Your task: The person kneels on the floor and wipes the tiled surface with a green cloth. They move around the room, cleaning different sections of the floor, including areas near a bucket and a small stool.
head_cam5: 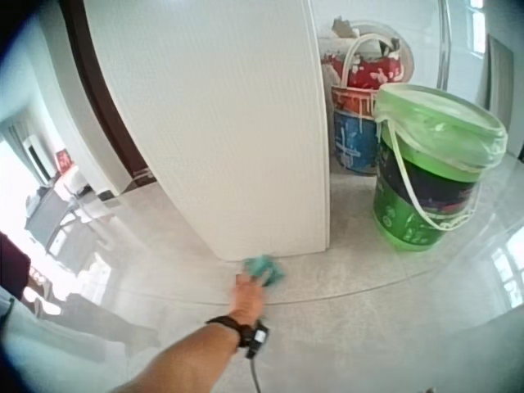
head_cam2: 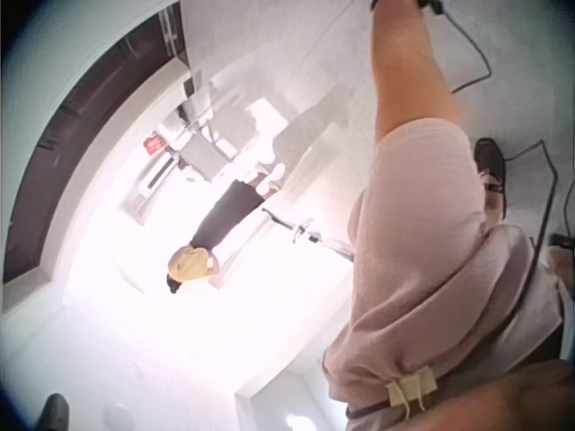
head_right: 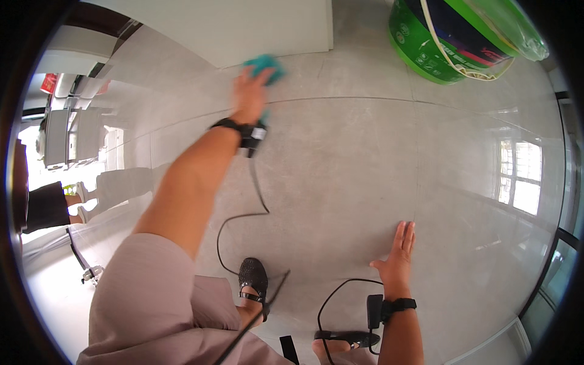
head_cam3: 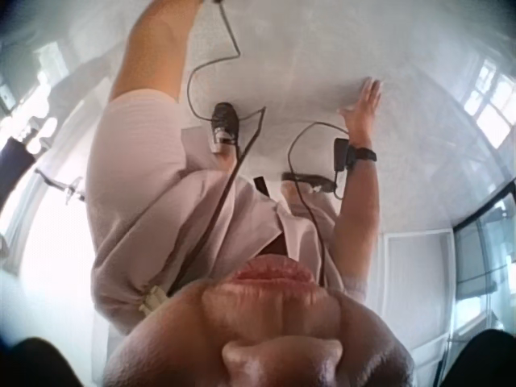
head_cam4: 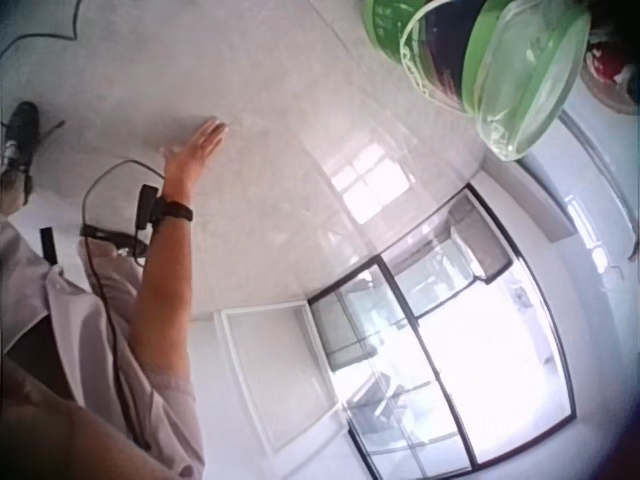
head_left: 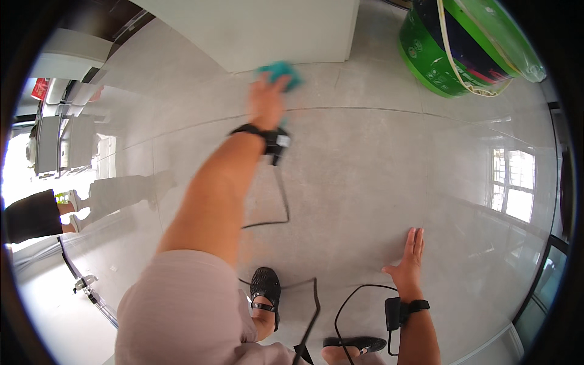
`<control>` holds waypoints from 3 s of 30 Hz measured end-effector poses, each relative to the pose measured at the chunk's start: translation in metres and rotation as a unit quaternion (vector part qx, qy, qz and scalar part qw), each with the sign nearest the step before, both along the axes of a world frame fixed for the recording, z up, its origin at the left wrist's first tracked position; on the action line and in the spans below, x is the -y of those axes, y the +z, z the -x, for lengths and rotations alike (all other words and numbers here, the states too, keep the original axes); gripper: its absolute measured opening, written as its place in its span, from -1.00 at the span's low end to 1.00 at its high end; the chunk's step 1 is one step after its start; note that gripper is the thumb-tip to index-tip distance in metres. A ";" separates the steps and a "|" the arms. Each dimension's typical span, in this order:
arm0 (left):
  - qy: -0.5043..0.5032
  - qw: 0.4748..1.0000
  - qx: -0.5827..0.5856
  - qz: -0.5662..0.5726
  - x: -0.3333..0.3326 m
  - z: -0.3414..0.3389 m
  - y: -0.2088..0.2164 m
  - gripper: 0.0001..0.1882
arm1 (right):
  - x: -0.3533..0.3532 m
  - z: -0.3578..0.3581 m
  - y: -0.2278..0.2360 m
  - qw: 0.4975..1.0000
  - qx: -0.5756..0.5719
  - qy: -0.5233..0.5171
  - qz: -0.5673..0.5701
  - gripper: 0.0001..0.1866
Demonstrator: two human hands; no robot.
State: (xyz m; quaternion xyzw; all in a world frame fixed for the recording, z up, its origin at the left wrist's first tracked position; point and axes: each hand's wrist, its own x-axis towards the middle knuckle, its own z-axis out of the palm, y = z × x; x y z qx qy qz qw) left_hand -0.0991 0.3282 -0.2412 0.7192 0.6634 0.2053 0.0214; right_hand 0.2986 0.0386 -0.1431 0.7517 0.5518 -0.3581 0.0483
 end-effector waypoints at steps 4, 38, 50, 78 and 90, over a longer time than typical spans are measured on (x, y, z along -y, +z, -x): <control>0.262 0.942 -0.162 0.133 0.072 0.183 -0.008 -0.30 | 0.000 -0.001 0.003 1.000 -0.013 0.011 -0.010 0.32; -0.423 0.798 0.270 0.332 0.345 -0.284 0.058 -0.50 | 0.124 -0.090 -0.010 0.791 -0.320 -0.492 -0.173 -0.74; 0.006 0.594 0.666 0.451 0.328 -0.296 0.116 -0.59 | 0.094 -0.009 0.010 0.795 -0.474 -0.346 -0.154 -0.15; -0.194 0.703 0.499 0.468 0.330 -0.328 0.118 -0.52 | 0.111 -0.039 0.008 0.626 -0.609 -0.461 -0.159 -0.49; -0.206 0.818 0.363 0.397 0.293 -0.327 0.084 -0.56 | 0.133 -0.088 -0.015 0.810 -0.280 -0.481 -0.185 -0.37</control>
